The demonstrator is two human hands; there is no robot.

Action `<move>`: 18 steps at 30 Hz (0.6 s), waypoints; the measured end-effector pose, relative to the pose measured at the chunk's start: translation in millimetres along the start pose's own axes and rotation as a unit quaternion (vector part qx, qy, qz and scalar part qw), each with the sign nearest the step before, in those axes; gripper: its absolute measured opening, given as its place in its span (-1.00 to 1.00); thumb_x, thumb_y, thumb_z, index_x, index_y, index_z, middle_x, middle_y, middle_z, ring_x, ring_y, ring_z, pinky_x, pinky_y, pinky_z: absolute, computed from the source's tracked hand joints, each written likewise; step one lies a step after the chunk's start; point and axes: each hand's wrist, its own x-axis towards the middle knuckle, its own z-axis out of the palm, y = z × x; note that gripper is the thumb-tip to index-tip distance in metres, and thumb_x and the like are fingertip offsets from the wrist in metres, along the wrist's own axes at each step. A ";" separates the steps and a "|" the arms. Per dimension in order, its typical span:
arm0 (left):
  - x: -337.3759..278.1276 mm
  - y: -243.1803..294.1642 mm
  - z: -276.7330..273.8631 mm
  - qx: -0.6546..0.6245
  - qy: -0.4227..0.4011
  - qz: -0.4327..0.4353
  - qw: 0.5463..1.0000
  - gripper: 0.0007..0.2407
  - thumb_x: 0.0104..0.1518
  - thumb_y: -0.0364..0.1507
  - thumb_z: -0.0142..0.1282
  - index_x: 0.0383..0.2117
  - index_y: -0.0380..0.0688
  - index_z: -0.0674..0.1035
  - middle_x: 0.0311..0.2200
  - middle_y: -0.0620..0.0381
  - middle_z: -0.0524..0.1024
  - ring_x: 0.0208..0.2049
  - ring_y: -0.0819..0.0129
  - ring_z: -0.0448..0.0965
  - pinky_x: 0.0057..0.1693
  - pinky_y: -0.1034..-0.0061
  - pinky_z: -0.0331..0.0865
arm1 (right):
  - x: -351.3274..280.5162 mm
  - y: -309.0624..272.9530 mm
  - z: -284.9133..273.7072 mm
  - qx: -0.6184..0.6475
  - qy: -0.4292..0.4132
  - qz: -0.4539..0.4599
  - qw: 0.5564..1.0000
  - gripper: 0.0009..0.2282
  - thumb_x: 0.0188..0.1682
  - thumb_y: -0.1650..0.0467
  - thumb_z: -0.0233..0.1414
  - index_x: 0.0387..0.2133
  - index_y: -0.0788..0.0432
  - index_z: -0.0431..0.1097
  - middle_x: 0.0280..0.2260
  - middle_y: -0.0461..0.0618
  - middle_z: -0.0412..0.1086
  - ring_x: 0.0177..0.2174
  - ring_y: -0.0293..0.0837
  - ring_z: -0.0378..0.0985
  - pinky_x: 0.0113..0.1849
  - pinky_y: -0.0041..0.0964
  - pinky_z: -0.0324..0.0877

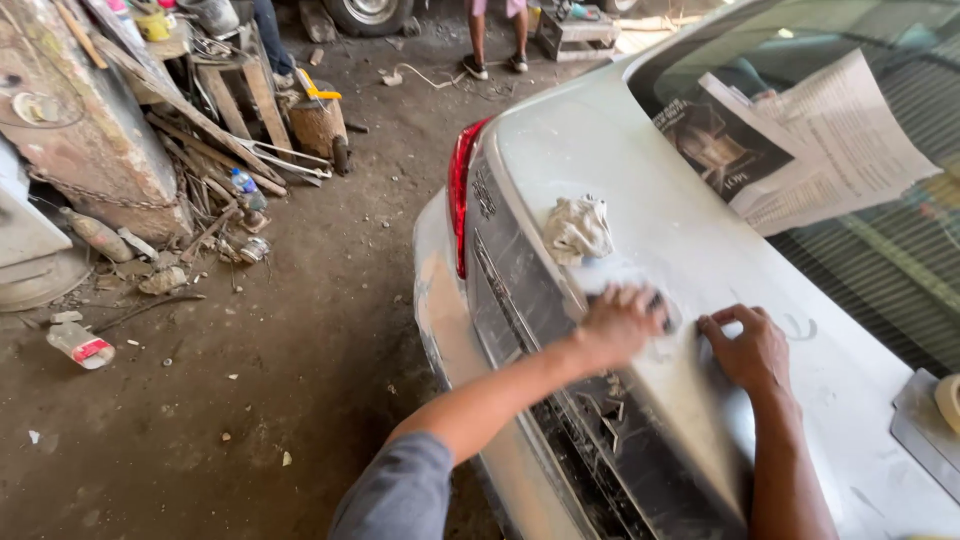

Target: The person sands the rear trunk lid of a silver car using a sanding block and a cloth. They repeatedly rub the surface to smooth it, occasionally dipping the sanding block into a bucket of water and wiping the area with the cloth.

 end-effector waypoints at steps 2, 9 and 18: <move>32.2 -25.4 31.6 0.003 0.037 -0.044 0.998 -0.54 0.13 -0.50 -0.12 0.24 -0.05 0.34 0.29 -0.20 0.20 0.32 -0.06 0.22 0.39 -0.02 0.08 | -2.7 -8.7 -7.9 0.024 -0.020 0.023 0.999 -0.77 -0.05 0.18 0.24 -0.32 0.05 0.62 -0.15 0.14 0.49 -0.22 0.12 0.58 -0.12 0.03 0.43; -3.0 3.1 -25.8 -0.014 -0.006 -0.010 1.000 -0.59 0.26 -0.35 -0.12 0.26 -0.08 0.35 0.31 -0.26 0.18 0.32 -0.10 0.21 0.41 -0.01 0.06 | 4.9 -9.6 -5.9 0.042 -0.004 0.016 0.999 -0.78 -0.08 0.20 0.24 -0.33 0.06 0.61 -0.16 0.09 0.51 -0.19 0.11 0.56 -0.14 0.03 0.43; -2.5 13.4 -15.7 0.000 0.013 -0.013 1.000 -0.57 0.22 -0.31 -0.11 0.25 -0.05 0.36 0.29 -0.22 0.24 0.25 -0.12 0.27 0.35 -0.04 0.11 | -1.0 -10.1 -6.5 0.041 -0.025 0.027 0.998 -0.79 -0.07 0.22 0.24 -0.35 0.08 0.60 -0.18 0.12 0.50 -0.25 0.10 0.58 -0.14 -0.01 0.43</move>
